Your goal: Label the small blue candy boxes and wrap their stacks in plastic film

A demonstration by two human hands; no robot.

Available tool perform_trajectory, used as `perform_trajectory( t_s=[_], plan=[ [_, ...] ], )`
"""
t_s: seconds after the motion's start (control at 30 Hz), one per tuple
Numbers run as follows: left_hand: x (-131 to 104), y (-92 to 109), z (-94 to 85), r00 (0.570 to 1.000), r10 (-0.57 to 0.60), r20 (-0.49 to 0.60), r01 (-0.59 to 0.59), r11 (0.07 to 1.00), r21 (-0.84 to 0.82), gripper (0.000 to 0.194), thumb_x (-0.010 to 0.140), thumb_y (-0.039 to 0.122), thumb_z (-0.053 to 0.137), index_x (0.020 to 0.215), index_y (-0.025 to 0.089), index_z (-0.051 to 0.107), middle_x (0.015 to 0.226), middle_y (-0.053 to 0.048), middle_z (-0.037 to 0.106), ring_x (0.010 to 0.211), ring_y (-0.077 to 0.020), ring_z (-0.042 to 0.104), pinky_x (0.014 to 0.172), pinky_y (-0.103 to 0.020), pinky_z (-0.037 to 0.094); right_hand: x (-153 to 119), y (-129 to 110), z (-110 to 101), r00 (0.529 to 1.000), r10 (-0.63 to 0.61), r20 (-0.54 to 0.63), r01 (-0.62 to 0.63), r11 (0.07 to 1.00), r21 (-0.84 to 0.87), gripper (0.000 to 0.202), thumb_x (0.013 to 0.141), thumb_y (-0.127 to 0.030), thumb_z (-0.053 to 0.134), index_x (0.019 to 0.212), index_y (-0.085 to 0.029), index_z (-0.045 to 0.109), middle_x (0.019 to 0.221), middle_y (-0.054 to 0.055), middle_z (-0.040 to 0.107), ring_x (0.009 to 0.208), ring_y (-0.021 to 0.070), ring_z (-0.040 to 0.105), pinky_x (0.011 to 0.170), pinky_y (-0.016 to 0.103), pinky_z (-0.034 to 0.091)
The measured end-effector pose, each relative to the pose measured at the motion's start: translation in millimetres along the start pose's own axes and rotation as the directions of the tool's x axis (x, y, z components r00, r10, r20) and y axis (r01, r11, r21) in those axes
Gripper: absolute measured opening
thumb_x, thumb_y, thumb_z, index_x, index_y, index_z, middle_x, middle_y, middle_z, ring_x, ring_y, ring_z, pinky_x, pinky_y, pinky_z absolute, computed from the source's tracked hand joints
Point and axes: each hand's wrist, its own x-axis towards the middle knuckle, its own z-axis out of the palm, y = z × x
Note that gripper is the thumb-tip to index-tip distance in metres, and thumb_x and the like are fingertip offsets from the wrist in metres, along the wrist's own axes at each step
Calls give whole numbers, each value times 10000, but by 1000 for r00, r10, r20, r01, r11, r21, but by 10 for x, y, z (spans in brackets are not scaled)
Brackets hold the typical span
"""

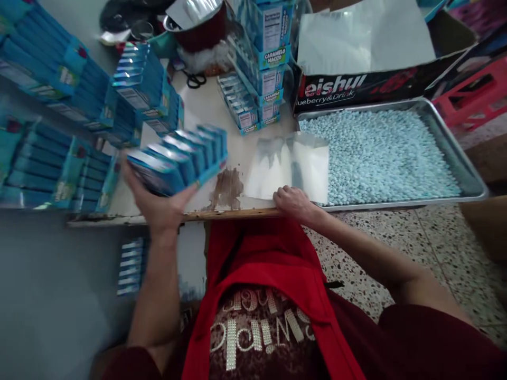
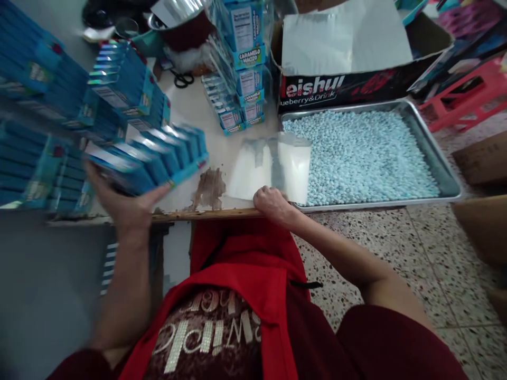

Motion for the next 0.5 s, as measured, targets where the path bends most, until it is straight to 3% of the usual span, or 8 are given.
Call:
perform_trajectory(
  t_s=[0.07, 0.13, 0.23, 0.3, 0.37, 0.43, 0.5],
  plan=[
    [-640, 11, 52, 985, -174, 0, 174, 984, 19, 1234, 521, 484, 975, 1593, 235, 416, 1662, -172, 520, 1574, -340, 494, 1353, -461, 321, -36, -13, -18, 1000, 6, -7, -6, 1000, 8, 358, 1033, -56, 445, 1210, -47, 756, 1171, 248, 769, 1122, 328, 700, 802, 375, 491],
    [-1136, 24, 72, 964, -261, -55, 261, 965, 9, 1161, 573, 442, 994, 1570, 339, 408, 1653, -125, 515, 1578, -336, 486, 1361, -478, 320, -69, 10, -18, 995, 81, -65, -76, 994, 77, 343, 1052, -95, 461, 1164, -75, 785, 1168, 237, 786, 1125, 313, 717, 807, 361, 501],
    [-1570, 64, 9, 904, -427, 4, 420, 888, -188, 1174, 607, 443, 1010, 1577, 438, 349, 1689, -81, 462, 1556, -325, 516, 1320, -483, 406, -40, 115, 0, 945, 297, -135, -249, 923, 293, 306, 1067, -226, 548, 1083, -150, 844, 1123, 171, 832, 1041, 278, 757, 780, 339, 503],
    [-1642, 82, -86, 832, -540, 130, 548, 760, -350, 1074, 666, 551, 966, 1566, 460, 386, 1669, -60, 503, 1508, -314, 573, 1224, -457, 521, 32, 230, 2, 887, 441, -138, -324, 807, 495, 222, 997, -301, 678, 1016, -201, 875, 1016, 114, 855, 921, 244, 768, 754, 326, 502],
    [-1562, 75, -198, 742, -634, 218, 649, 601, -466, 894, 755, 720, 836, 1531, 457, 479, 1602, -47, 590, 1443, -306, 632, 1080, -422, 618, 120, 373, -22, 844, 527, -99, -311, 632, 710, 167, 880, -340, 794, 927, -206, 882, 847, 78, 839, 769, 206, 745, 690, 310, 493],
    [-1395, 48, -296, 619, -725, 301, 754, 444, -484, 819, 756, 755, 806, 1469, 421, 582, 1479, -48, 692, 1316, -298, 712, 933, -384, 666, 198, 530, -87, 848, 526, -56, -214, 438, 873, 199, 791, -377, 848, 828, -181, 861, 721, 61, 796, 643, 167, 692, 627, 296, 482],
    [-1239, 28, -356, 474, -782, 404, 856, 303, -419, 805, 652, 631, 926, 1361, 332, 687, 1326, -68, 769, 1177, -295, 764, 877, -377, 682, 255, 668, -205, 864, 499, -69, -89, 286, 954, 249, 753, -413, 858, 775, -167, 826, 687, 54, 773, 596, 142, 660, 619, 293, 500]
  ],
)
